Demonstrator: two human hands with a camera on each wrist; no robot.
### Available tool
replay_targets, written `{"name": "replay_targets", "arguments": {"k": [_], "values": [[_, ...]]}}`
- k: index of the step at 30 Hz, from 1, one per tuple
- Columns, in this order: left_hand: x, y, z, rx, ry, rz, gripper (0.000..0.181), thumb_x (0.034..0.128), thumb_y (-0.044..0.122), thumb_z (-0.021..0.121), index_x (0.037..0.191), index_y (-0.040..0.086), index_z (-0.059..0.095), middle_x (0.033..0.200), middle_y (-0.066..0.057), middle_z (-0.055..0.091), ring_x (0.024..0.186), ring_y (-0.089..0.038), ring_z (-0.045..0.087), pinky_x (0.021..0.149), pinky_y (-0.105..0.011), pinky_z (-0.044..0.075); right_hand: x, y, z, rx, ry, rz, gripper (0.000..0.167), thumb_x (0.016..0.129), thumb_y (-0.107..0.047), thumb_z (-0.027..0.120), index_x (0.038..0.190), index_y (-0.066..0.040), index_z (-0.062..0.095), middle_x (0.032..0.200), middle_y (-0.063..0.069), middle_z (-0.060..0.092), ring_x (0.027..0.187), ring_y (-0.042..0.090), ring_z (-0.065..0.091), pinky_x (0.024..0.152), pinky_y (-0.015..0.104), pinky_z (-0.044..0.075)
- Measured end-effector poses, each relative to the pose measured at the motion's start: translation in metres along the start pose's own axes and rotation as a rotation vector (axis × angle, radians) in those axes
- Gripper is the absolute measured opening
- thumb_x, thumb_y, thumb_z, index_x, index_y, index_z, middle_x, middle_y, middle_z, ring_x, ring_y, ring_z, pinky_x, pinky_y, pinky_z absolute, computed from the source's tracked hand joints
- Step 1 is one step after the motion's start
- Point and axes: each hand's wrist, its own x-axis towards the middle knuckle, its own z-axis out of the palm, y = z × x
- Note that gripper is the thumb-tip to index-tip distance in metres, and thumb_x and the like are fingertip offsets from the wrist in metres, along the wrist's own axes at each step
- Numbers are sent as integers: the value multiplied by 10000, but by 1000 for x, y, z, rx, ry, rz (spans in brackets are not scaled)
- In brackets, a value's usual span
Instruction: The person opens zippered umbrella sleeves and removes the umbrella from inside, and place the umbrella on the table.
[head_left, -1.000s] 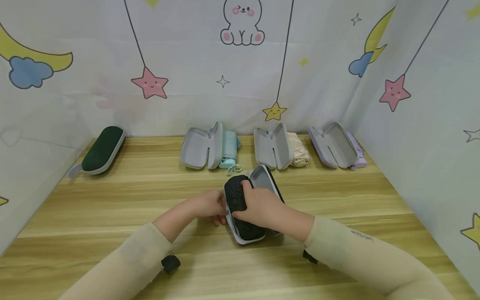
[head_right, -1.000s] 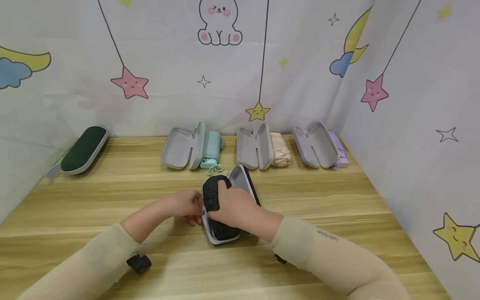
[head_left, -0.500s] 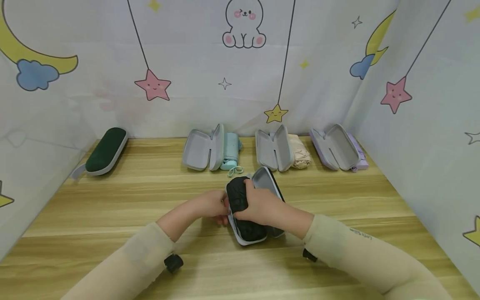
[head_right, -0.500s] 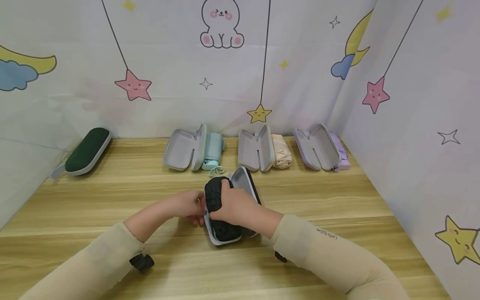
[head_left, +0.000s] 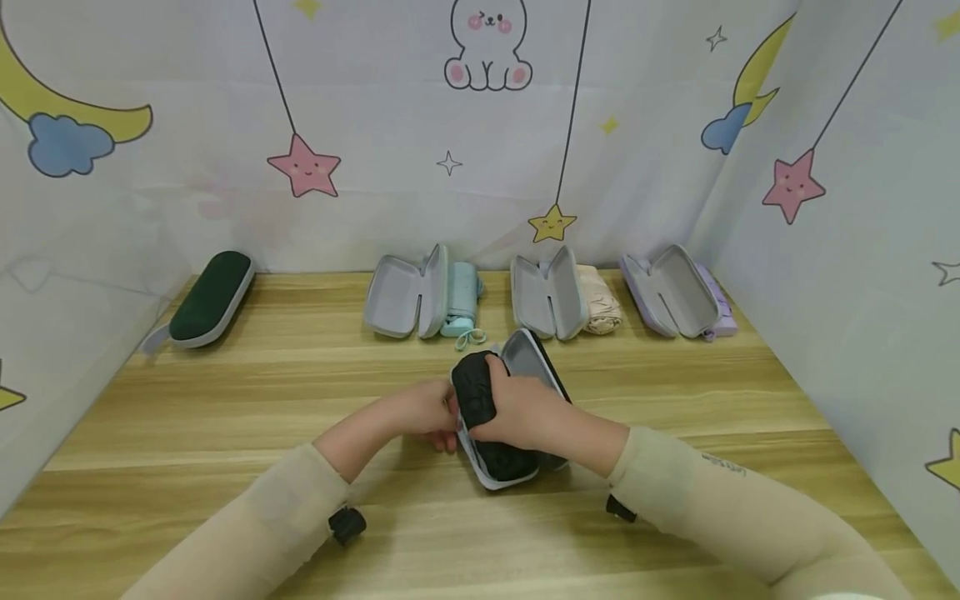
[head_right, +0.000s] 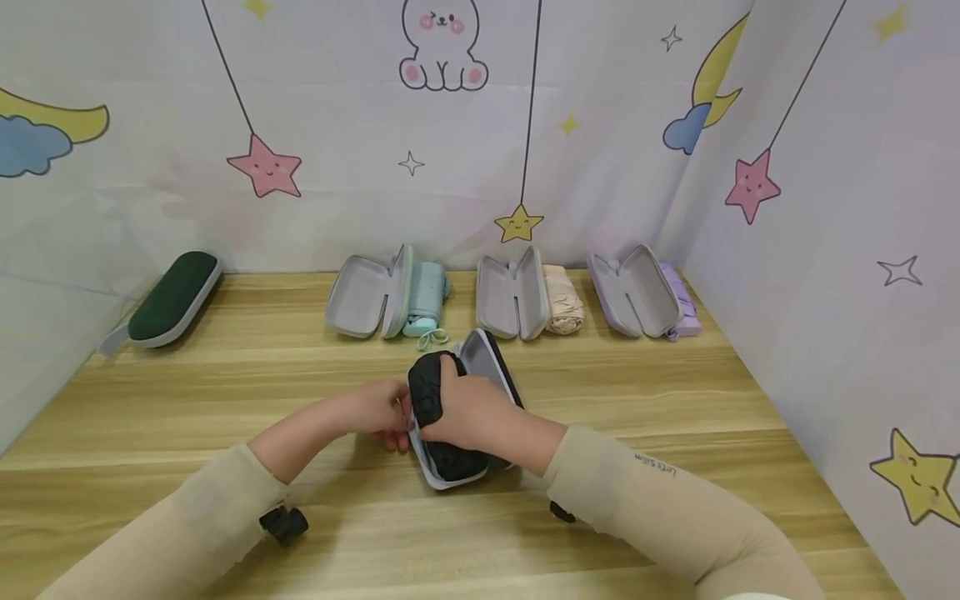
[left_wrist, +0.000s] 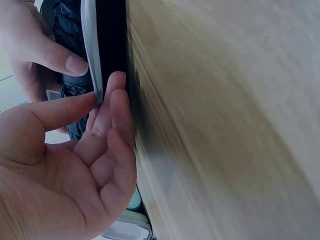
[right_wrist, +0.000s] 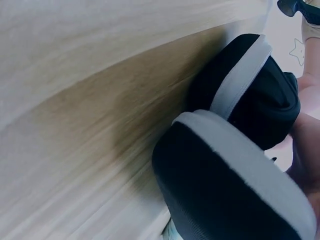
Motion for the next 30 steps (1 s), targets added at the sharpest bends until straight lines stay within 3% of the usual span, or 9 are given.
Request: {"name": "replay_targets", "arguments": {"k": [4,9,16,20,30], "values": [[0,0,0,-12,-5,3,72,926,5,562,860,4,533,687,-113,694,557,-153,627,509,-232,415,0,1,0,-27,-6,-4,1027,795,-437,752,1517,-3,166,892,163,665,704,228,644,655,373,527],[0,-1,1,-28,-6,5,90,935,21,559,849,8,536,686,-108,694,552,-143,622,505,-225,401,0,2,-1,-45,-3,-6,1000,797,-407,749,1524,-30,175,1071,197,643,785,240,650,689,373,527],[2,-2,2,-32,23,7,95,940,47,568,860,12,531,672,-99,691,547,-156,625,491,-233,391,-2,2,-8,-52,10,5,979,801,-362,751,1531,-59,174,1124,210,614,816,260,638,688,385,521],[2,1,0,-38,53,1,89,950,72,561,896,17,515,691,-93,699,576,-165,646,507,-256,424,-3,2,-15,-75,48,0,959,802,-346,747,1520,-41,190,1159,211,612,905,288,644,767,409,521],[-2,1,-7,-151,106,-11,41,939,23,527,946,8,490,698,-130,690,577,-169,638,526,-265,474,-17,7,-47,68,100,18,952,853,-342,715,1546,-80,119,1408,212,468,1205,335,531,947,474,454]]}}
